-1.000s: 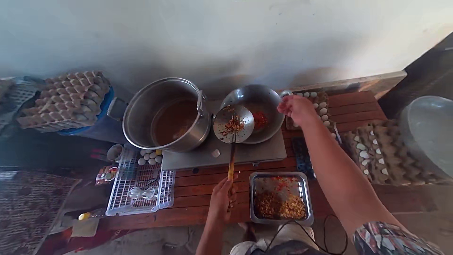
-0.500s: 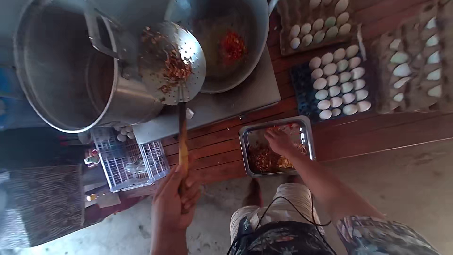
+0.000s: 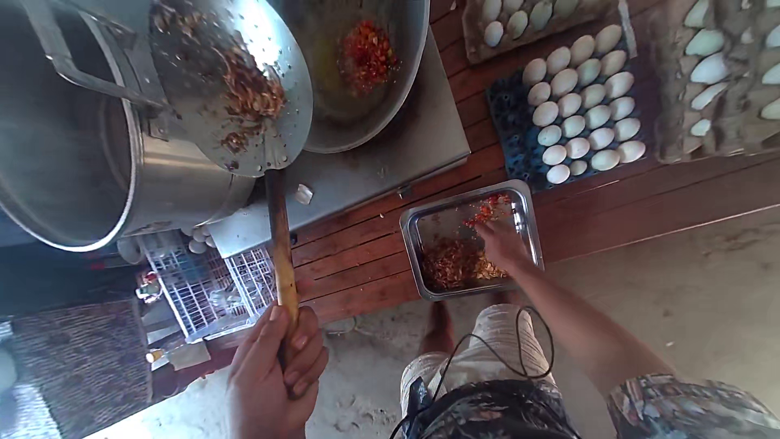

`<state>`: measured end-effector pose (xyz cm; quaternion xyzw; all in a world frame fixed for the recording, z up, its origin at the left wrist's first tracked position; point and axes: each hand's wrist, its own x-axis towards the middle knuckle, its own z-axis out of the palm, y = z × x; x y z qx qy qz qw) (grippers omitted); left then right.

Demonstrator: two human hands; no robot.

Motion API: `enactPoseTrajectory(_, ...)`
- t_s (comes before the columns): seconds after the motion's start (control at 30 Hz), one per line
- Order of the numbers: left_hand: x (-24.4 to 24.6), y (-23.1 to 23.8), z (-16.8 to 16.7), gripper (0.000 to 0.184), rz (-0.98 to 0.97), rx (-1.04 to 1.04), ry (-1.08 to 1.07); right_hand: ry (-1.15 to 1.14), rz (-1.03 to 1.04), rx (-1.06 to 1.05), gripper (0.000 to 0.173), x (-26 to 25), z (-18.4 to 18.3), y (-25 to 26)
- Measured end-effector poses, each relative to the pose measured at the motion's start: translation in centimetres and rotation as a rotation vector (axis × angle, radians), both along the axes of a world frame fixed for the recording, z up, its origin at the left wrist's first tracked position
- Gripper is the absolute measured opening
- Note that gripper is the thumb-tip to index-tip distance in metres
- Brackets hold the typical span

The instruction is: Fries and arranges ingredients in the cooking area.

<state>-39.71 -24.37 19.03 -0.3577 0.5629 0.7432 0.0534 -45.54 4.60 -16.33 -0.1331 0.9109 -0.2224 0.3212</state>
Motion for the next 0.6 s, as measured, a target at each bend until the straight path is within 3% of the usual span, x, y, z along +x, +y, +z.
enactPoseTrajectory(0.07,0.0,0.2,-0.1,0.044,0.008,0.0,-0.007,-0.154,0.014,0.025,0.049,0.6,0.2,-2.1)
enactPoseTrajectory(0.17,-0.1,0.5,-0.4,0.045,0.01,-0.007,-0.018,-0.203,-0.033,0.02,0.063,0.3,-1.1,-3.6)
enactPoseTrajectory(0.23,0.1,0.6,-0.6,0.045,0.003,-0.007,-0.026,-0.111,-0.152,-0.011,0.068,-0.1,-2.1,-3.2)
enactPoseTrajectory(0.3,0.2,0.6,-0.8,0.045,-0.008,-0.007,-0.033,-0.046,-0.317,-0.005,0.061,-0.2,-1.5,-2.4)
enactPoseTrajectory(0.43,0.1,0.5,-1.2,0.045,-0.031,0.003,-0.039,-0.141,-0.668,0.085,0.071,0.3,0.5,-1.3)
enactPoseTrajectory(0.53,-0.3,0.5,-1.0,0.046,-0.033,-0.015,-0.042,-0.238,-0.733,0.154,0.082,-0.2,-0.3,-2.4)
enactPoseTrajectory(0.6,-0.7,0.5,-0.9,0.046,-0.03,-0.024,-0.048,-0.228,-0.765,0.121,0.075,-0.9,-1.0,-3.6)
